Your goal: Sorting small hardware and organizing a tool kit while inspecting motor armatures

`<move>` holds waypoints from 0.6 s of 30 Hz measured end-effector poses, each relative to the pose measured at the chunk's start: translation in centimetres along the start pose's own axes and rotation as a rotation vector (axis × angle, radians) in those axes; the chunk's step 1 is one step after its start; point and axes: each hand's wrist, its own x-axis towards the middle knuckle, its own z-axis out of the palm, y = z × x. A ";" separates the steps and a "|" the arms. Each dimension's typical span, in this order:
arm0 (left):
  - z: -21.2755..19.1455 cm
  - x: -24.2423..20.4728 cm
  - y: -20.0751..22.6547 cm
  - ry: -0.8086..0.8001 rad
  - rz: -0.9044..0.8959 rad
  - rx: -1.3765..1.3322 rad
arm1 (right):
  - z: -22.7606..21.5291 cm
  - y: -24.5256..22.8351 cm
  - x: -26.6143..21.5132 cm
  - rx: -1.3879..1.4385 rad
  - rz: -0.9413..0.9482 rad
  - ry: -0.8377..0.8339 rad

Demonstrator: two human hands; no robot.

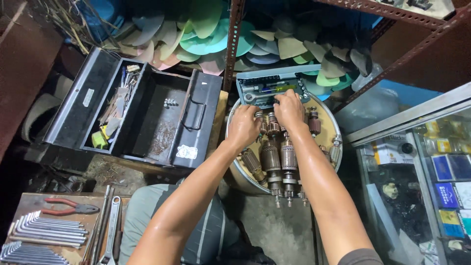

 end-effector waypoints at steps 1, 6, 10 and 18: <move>0.0 0.0 0.4 0.002 0.004 0.005 | -0.1 -0.1 0.3 0.004 -0.001 0.005; 0.0 0.1 2.4 -0.072 -0.031 0.037 | 0.6 0.4 1.7 -0.062 0.044 -0.142; -0.4 0.4 2.7 -0.072 -0.037 0.058 | 2.6 1.9 3.8 -0.045 0.063 -0.182; -0.1 0.2 1.6 -0.084 -0.046 0.050 | 1.6 1.4 4.6 -0.162 0.005 -0.241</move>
